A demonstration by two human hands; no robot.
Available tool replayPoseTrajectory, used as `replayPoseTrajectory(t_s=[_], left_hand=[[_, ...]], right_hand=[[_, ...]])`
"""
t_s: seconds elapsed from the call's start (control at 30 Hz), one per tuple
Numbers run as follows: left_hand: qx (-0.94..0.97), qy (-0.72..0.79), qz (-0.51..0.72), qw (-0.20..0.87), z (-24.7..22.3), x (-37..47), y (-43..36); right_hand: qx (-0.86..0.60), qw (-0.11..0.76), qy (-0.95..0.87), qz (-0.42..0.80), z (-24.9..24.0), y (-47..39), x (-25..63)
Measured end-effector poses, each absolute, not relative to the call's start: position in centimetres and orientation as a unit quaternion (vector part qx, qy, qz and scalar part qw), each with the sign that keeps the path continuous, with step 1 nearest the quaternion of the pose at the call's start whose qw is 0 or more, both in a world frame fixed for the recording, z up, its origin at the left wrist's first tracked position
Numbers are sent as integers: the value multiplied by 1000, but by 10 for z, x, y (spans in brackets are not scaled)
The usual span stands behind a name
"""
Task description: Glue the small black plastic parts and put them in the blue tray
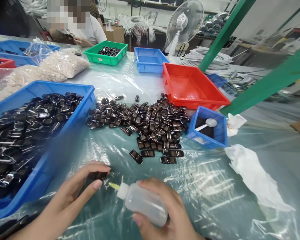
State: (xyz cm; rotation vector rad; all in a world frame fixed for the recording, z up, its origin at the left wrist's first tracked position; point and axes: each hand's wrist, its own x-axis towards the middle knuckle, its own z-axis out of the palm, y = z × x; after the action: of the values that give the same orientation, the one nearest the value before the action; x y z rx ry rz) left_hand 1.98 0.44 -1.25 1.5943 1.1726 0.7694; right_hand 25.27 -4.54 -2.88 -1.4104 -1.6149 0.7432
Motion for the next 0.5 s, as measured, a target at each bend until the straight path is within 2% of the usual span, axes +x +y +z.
replayPoseTrajectory(t_s=[0.27, 0.5], left_hand=[[654, 484, 314, 489, -12, 18, 0], [732, 384, 320, 463, -15, 16, 3]], right_hand=[[-583, 421, -638, 276, -31, -47, 253], [-522, 393, -721, 230, -26, -37, 258]])
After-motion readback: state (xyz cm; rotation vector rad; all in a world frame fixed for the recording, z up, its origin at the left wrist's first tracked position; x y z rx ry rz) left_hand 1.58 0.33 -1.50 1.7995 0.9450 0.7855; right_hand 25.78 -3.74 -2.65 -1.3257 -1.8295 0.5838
